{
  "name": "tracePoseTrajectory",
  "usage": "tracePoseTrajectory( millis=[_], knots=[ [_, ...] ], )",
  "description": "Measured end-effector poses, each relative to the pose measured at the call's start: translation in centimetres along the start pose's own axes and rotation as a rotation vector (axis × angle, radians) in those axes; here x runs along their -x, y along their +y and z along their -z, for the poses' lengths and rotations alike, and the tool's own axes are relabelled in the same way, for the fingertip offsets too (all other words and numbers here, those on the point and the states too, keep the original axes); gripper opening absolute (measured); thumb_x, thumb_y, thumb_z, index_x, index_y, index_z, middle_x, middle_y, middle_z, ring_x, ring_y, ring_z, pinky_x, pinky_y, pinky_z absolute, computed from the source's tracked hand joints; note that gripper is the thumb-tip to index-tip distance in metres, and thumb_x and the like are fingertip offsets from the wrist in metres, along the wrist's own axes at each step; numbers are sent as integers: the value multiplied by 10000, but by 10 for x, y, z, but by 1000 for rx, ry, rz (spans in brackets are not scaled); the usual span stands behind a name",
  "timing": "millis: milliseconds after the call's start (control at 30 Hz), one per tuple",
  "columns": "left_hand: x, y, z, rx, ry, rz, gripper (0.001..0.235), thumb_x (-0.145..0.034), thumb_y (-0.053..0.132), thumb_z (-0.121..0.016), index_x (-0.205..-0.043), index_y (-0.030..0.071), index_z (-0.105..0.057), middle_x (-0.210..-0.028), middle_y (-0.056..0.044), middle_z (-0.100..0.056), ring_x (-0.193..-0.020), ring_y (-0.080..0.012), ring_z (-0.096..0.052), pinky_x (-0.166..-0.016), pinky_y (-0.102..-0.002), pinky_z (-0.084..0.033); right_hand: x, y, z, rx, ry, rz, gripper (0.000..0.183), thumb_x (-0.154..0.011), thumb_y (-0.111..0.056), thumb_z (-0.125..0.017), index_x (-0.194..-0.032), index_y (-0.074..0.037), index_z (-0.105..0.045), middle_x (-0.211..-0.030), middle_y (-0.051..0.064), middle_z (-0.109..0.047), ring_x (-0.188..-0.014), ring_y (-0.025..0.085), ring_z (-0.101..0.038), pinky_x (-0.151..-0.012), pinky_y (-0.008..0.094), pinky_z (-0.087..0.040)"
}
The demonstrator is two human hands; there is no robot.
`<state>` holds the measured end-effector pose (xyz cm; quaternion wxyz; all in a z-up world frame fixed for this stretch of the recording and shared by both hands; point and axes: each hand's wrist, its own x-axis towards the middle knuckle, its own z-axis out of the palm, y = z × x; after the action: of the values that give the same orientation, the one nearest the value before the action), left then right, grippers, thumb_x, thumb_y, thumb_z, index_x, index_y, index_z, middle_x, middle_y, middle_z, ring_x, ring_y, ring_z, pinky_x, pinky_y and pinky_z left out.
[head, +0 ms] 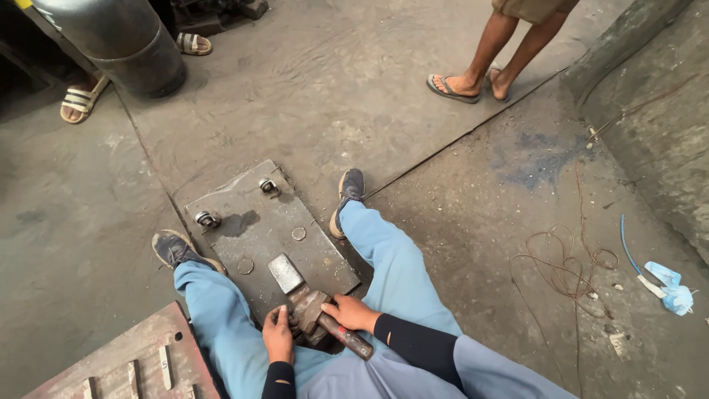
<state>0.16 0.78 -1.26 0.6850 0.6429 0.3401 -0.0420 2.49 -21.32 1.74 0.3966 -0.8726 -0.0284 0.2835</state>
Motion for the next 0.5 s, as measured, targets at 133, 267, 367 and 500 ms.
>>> tracePoseTrajectory(
  millis=[133, 267, 367, 500],
  knots=[
    [0, -4, 2, 60, -17, 7, 331, -1010, 235, -632, -1181, -46, -659, -969, -114, -707, -725, -174, -652, -634, -326, -531, 0, 0, 1, 5, -1, -17, 714, -980, -624, -512, -1084, 72, -633, -1016, 310, -691, -966, 461, -668, -850, 506, -518],
    [3, 3, 1, 34, -13, 11, 329, -1004, 241, -626, -1175, -38, -660, -977, -93, -715, -729, -170, -664, -645, -316, -539, 3, -5, 4, 1, -4, -28, 713, -971, -629, -506, -1085, 64, -632, -1020, 306, -698, -970, 453, -679, -848, 496, -529],
    [2, 2, -1, 20, -8, -12, 329, -1006, 242, -631, -1166, -44, -670, -967, -93, -705, -722, -177, -651, -646, -320, -537, 2, -5, 5, 1, -5, -18, 705, -979, -624, -506, -1093, 61, -633, -1042, 304, -691, -987, 455, -668, -861, 496, -520],
    [0, -1, -1, 25, 1, -11, 331, -1008, 246, -638, -1170, -41, -674, -961, -102, -698, -741, -167, -640, -655, -318, -538, 3, -4, 4, -3, -4, -39, 699, -973, -618, -522, -1085, 61, -642, -1035, 299, -697, -987, 453, -672, -862, 491, -526]
  ],
)
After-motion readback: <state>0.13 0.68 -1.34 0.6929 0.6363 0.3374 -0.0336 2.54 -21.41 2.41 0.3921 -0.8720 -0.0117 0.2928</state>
